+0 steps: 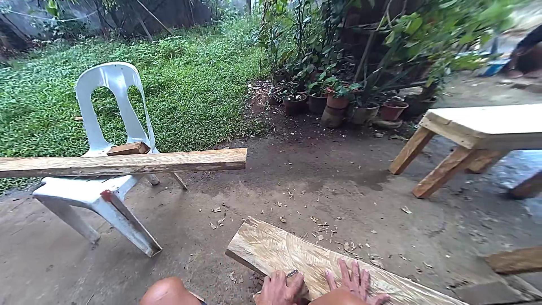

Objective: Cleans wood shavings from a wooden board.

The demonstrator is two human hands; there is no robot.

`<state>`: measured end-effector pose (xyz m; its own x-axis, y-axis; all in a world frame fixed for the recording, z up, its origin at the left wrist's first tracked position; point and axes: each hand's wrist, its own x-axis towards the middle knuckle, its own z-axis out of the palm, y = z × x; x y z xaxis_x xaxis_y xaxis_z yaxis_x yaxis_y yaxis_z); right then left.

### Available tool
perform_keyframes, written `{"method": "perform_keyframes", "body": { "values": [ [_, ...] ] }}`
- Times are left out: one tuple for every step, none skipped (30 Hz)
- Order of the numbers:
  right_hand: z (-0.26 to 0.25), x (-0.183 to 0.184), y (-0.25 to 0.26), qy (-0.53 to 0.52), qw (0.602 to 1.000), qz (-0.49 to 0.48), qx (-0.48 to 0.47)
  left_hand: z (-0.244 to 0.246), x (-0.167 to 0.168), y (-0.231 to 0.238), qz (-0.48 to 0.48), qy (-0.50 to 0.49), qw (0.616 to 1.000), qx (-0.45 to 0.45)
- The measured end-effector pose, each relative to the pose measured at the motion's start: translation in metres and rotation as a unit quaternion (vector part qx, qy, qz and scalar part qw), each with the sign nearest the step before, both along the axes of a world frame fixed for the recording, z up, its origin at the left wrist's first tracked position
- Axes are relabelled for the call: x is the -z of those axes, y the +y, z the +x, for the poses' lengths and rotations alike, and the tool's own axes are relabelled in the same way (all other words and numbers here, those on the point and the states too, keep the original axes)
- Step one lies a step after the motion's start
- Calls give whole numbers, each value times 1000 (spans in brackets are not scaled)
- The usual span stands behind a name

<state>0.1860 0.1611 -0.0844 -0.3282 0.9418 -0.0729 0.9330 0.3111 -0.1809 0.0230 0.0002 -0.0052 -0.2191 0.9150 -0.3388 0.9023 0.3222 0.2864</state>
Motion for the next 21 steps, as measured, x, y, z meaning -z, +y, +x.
{"method": "perform_keyframes", "body": {
  "values": [
    [1,1,0,3,1000,-1,-2,-2,4,-2,-2,5,1000,10],
    [2,1,0,11,1000,2,-2,-10,7,-6,5,9,1000,-7],
    [2,-1,-1,16,1000,3,-2,-22,10,-10,18,12,998,-54],
    [2,-1,-1,19,1000,3,-4,-39,12,-13,27,20,993,-115],
    [1,-1,-1,20,1000,3,-4,-60,12,-17,24,33,983,-176],
    [1,0,-1,17,1000,2,-4,-83,11,-19,11,43,971,-235],
    [1,-1,-1,14,1000,-1,-4,-104,8,-20,-7,48,957,-286],
    [0,-1,-1,12,1000,-1,-3,-120,2,-20,-23,45,944,-325],
    [0,-2,-1,12,1000,-3,-2,-129,-4,-19,-37,46,934,-351],
    [-1,-1,-1,13,1000,-2,0,-131,-11,-15,-53,46,928,-367],
    [-2,-1,-1,16,1000,0,2,-125,-17,-10,-62,44,925,-373],
    [-3,-2,-1,18,1000,0,4,-114,-22,-6,-61,40,930,-361],
    [-3,-3,-2,16,1000,-2,5,-99,-24,-4,-53,32,942,-330],
    [-3,-2,-2,18,1000,2,5,-79,-25,-3,-42,20,957,-285],
    [-2,5,-1,28,999,20,3,-57,-24,-2,-34,7,972,-234],
    [0,18,2,44,997,57,-1,-37,-21,-1,-27,1,984,-176],
    [1,27,5,53,996,74,-5,-20,-17,-2,-22,-2,993,-118],
    [2,29,6,56,996,73,-7,-9,-12,-2,-24,0,998,-65],
    [3,28,7,52,997,62,-10,-6,-5,-3,-31,8,999,-29],
    [4,20,6,33,999,29,-11,-9,2,-5,-25,15,999,-18],
    [5,13,6,23,1000,8,-12,-17,6,-7,-14,21,999,-35]
  ]
}}
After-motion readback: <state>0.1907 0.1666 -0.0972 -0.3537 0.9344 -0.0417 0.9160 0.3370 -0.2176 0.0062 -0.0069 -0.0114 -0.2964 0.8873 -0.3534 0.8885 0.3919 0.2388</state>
